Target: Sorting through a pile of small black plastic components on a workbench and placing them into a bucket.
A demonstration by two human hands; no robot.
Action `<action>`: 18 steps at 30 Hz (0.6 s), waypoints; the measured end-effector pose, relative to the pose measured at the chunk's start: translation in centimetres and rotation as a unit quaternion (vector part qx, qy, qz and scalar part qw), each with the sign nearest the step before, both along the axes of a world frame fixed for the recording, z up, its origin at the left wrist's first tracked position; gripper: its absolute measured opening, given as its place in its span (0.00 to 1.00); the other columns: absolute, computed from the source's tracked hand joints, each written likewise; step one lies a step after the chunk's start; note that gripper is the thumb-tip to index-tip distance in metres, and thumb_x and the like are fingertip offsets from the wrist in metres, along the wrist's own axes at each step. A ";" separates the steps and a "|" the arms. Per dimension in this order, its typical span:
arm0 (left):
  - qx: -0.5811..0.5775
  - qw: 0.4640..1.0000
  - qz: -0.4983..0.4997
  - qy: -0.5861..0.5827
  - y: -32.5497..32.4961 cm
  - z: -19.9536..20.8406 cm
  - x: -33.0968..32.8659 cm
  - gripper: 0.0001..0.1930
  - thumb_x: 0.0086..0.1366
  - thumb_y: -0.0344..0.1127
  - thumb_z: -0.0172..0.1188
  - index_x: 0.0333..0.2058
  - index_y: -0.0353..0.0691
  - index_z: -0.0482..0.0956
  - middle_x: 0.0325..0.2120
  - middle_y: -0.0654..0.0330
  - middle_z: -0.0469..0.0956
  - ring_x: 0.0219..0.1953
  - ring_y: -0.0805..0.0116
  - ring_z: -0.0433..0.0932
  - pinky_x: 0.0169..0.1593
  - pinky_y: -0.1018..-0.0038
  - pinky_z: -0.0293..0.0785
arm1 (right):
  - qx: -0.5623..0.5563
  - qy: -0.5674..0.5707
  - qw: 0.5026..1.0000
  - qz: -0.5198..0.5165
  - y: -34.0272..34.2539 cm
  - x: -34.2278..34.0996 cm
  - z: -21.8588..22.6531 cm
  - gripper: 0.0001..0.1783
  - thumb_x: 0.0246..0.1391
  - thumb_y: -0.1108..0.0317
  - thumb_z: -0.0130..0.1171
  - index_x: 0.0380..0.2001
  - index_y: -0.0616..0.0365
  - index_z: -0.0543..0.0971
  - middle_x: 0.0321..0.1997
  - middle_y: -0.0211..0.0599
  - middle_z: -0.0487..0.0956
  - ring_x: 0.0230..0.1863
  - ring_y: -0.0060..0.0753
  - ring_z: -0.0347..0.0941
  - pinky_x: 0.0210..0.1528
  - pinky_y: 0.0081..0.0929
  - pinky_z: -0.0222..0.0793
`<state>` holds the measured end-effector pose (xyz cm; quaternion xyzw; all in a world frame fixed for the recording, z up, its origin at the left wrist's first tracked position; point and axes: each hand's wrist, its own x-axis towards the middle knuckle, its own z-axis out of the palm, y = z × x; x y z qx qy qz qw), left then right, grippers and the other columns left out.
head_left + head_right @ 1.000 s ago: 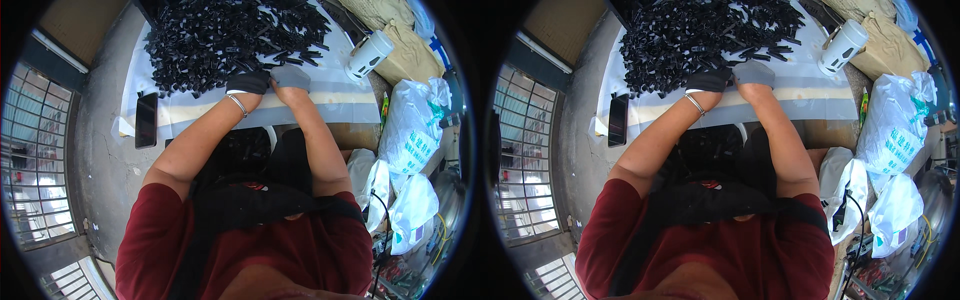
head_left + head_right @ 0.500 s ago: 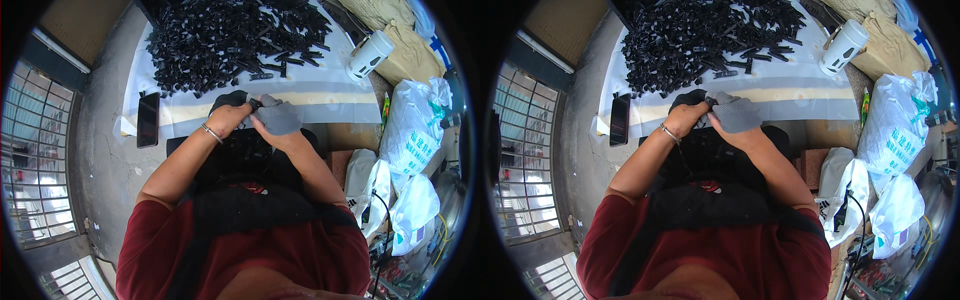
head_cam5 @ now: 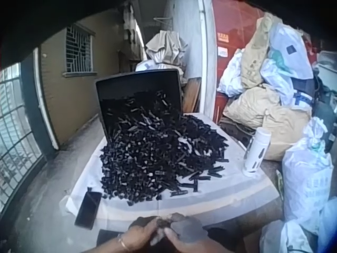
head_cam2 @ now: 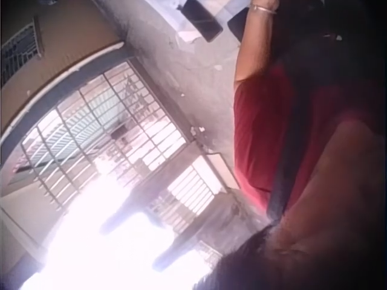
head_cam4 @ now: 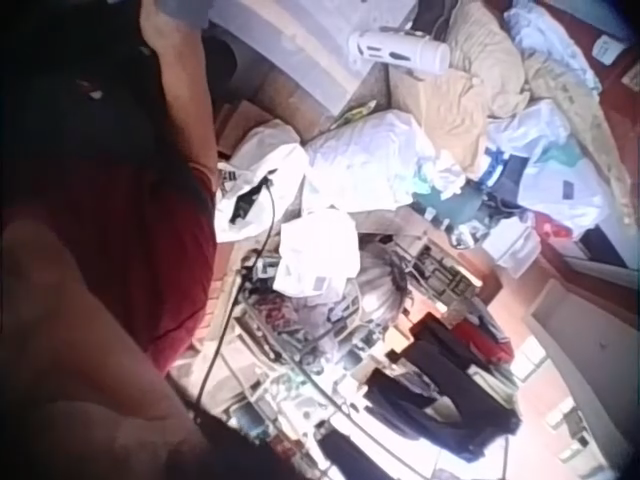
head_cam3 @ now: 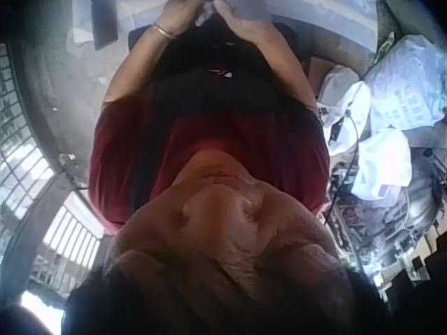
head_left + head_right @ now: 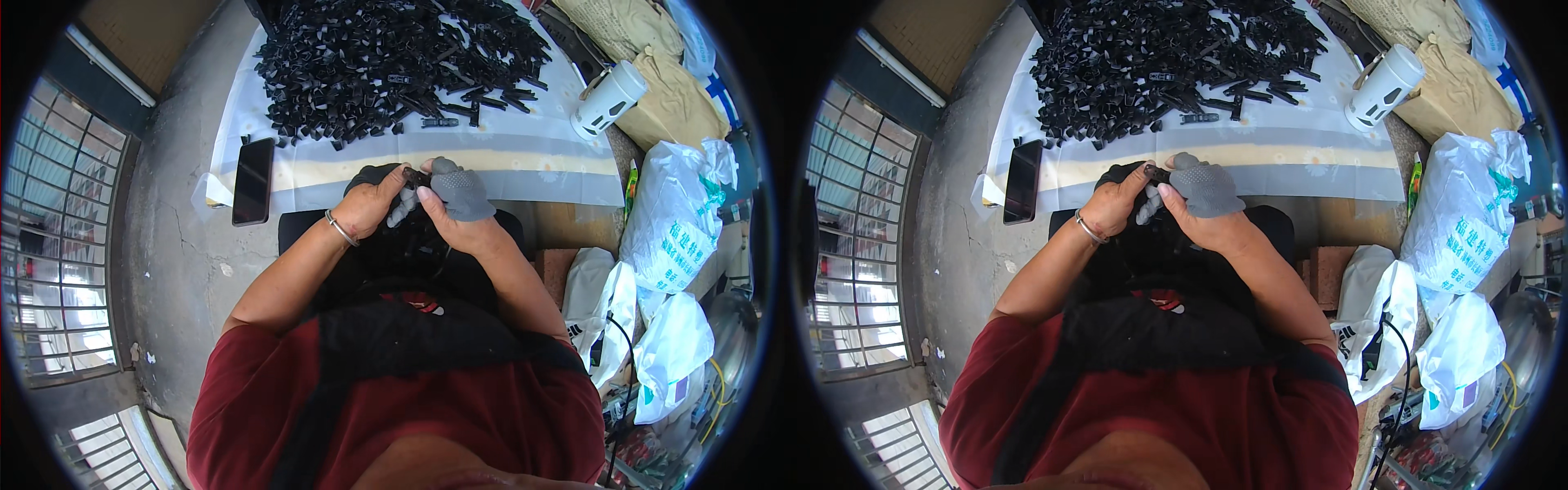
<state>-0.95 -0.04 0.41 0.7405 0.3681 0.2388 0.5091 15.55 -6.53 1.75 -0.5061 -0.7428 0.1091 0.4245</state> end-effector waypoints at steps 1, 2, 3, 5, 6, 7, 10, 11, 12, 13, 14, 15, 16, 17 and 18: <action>-0.099 0.994 0.041 0.036 0.3 -0.1 -0.1 0.24 0.65 0.51 0.37 0.37 0.36 0.74 0.28 0.53 0.76 0.28 0.62 0.74 0.35 0.71 0.69 | 0.013 -0.008 1.000 -0.015 -0.3 0.3 0.1 0.12 0.49 0.63 0.54 0.31 0.62 0.74 0.28 0.44 0.74 0.31 0.47 0.69 0.34 0.36 0.64; -0.099 0.994 0.043 0.036 0.3 -0.1 -0.3 0.24 0.65 0.51 0.37 0.37 0.36 0.74 0.28 0.53 0.76 0.28 0.62 0.74 0.35 0.71 0.69 | 0.026 -0.016 0.999 -0.030 -0.5 0.5 0.2 0.12 0.50 0.62 0.52 0.29 0.62 0.74 0.25 0.44 0.74 0.30 0.48 0.70 0.32 0.38 0.64; -0.071 0.997 0.042 0.014 0.2 0.7 -0.3 0.25 0.65 0.52 0.38 0.35 0.35 0.75 0.26 0.53 0.77 0.28 0.61 0.74 0.35 0.71 0.69 | 0.033 -0.034 0.999 -0.024 -0.8 0.7 0.5 0.12 0.50 0.62 0.52 0.29 0.62 0.74 0.26 0.44 0.74 0.30 0.48 0.70 0.33 0.38 0.64; -0.043 0.998 0.041 -0.008 0.0 1.4 -0.3 0.25 0.65 0.52 0.38 0.34 0.35 0.75 0.24 0.52 0.77 0.28 0.60 0.74 0.35 0.71 0.69 | 0.044 -0.066 0.997 -0.022 -0.7 1.0 0.5 0.11 0.50 0.62 0.52 0.28 0.61 0.74 0.27 0.43 0.75 0.30 0.47 0.70 0.33 0.38 0.64; 0.003 0.999 0.039 -0.003 0.0 1.5 -0.3 0.24 0.65 0.51 0.39 0.34 0.34 0.75 0.25 0.51 0.76 0.28 0.58 0.75 0.35 0.70 0.69 | 0.055 -0.097 0.994 -0.021 -0.7 1.0 0.5 0.11 0.50 0.62 0.53 0.28 0.60 0.75 0.27 0.41 0.75 0.29 0.47 0.70 0.32 0.38 0.64; 0.050 0.998 0.036 0.003 -0.1 1.7 -0.2 0.23 0.65 0.49 0.39 0.34 0.34 0.75 0.25 0.50 0.76 0.29 0.55 0.75 0.35 0.69 0.69 | 0.054 -0.097 0.994 -0.022 -0.9 0.9 0.7 0.11 0.50 0.62 0.53 0.28 0.60 0.75 0.27 0.41 0.75 0.29 0.47 0.70 0.32 0.38 0.64; 0.039 0.999 0.010 0.022 -0.4 2.1 0.1 0.22 0.66 0.46 0.38 0.34 0.32 0.74 0.27 0.48 0.76 0.31 0.51 0.75 0.35 0.68 0.70 | 0.082 -0.164 0.981 -0.059 -1.0 0.1 0.8 0.10 0.47 0.65 0.57 0.30 0.61 0.76 0.31 0.38 0.76 0.33 0.44 0.72 0.37 0.35 0.66; 0.038 0.999 0.009 0.023 -0.6 2.0 0.4 0.22 0.66 0.46 0.38 0.34 0.32 0.74 0.27 0.48 0.76 0.31 0.51 0.75 0.35 0.68 0.70 | 0.069 -0.202 0.975 -0.060 -0.9 -0.2 0.6 0.10 0.46 0.65 0.57 0.30 0.60 0.76 0.31 0.38 0.76 0.33 0.44 0.72 0.37 0.35 0.66; 0.061 0.998 0.013 0.014 -0.9 2.0 0.9 0.21 0.65 0.45 0.38 0.34 0.32 0.74 0.27 0.48 0.76 0.31 0.51 0.75 0.35 0.67 0.69 | 0.057 -0.239 0.967 -0.060 -0.7 -0.5 0.4 0.10 0.45 0.64 0.58 0.30 0.59 0.76 0.31 0.39 0.76 0.33 0.45 0.71 0.37 0.35 0.66; 0.084 0.996 0.017 0.005 -1.0 2.0 1.1 0.20 0.65 0.43 0.38 0.34 0.32 0.74 0.27 0.48 0.76 0.32 0.50 0.74 0.36 0.66 0.69 | 0.057 -0.239 0.967 -0.061 -0.6 -0.6 -0.2 0.10 0.45 0.64 0.58 0.30 0.59 0.76 0.31 0.39 0.76 0.33 0.45 0.71 0.37 0.35 0.66; 0.084 0.996 0.016 0.005 -0.9 1.9 0.8 0.20 0.65 0.43 0.38 0.34 0.32 0.74 0.27 0.48 0.76 0.32 0.50 0.74 0.36 0.66 0.69 | 0.106 -0.223 0.968 -0.056 -0.5 -0.8 -1.1 0.11 0.47 0.63 0.56 0.31 0.59 0.76 0.31 0.40 0.76 0.34 0.46 0.71 0.37 0.36 0.66; 0.166 0.982 -0.025 0.087 -0.7 1.8 0.1 0.20 0.65 0.43 0.38 0.33 0.32 0.74 0.26 0.47 0.76 0.32 0.49 0.74 0.36 0.65 0.69 | 0.154 -0.206 0.965 -0.050 -0.4 -0.9 -1.5 0.13 0.48 0.61 0.55 0.32 0.60 0.76 0.30 0.41 0.76 0.35 0.47 0.71 0.38 0.37 0.66; 0.246 0.952 -0.067 0.168 -0.6 1.9 -0.3 0.19 0.64 0.42 0.39 0.32 0.33 0.74 0.26 0.47 0.75 0.31 0.49 0.74 0.36 0.63 0.69 | 0.154 -0.205 0.965 -0.051 -0.3 -0.7 -1.6 0.13 0.48 0.61 0.55 0.32 0.60 0.76 0.30 0.41 0.76 0.35 0.47 0.71 0.38 0.37 0.66; 0.222 0.962 -0.063 0.144 0.0 2.2 -0.2 0.18 0.63 0.42 0.40 0.29 0.34 0.75 0.24 0.46 0.75 0.30 0.48 0.73 0.35 0.60 0.68 | 0.049 -0.166 0.985 -0.012 -0.1 -0.5 -1.6 0.14 0.50 0.60 0.52 0.33 0.59 0.75 0.31 0.42 0.75 0.35 0.48 0.70 0.39 0.38 0.65; 0.243 0.948 -0.087 0.185 0.7 2.1 -0.8 0.18 0.64 0.44 0.41 0.28 0.35 0.73 0.22 0.47 0.74 0.28 0.47 0.73 0.33 0.60 0.67 | -0.058 -0.125 0.990 0.028 0.1 -0.4 -1.4 0.16 0.52 0.58 0.50 0.35 0.59 0.75 0.31 0.44 0.75 0.36 0.50 0.70 0.40 0.39 0.65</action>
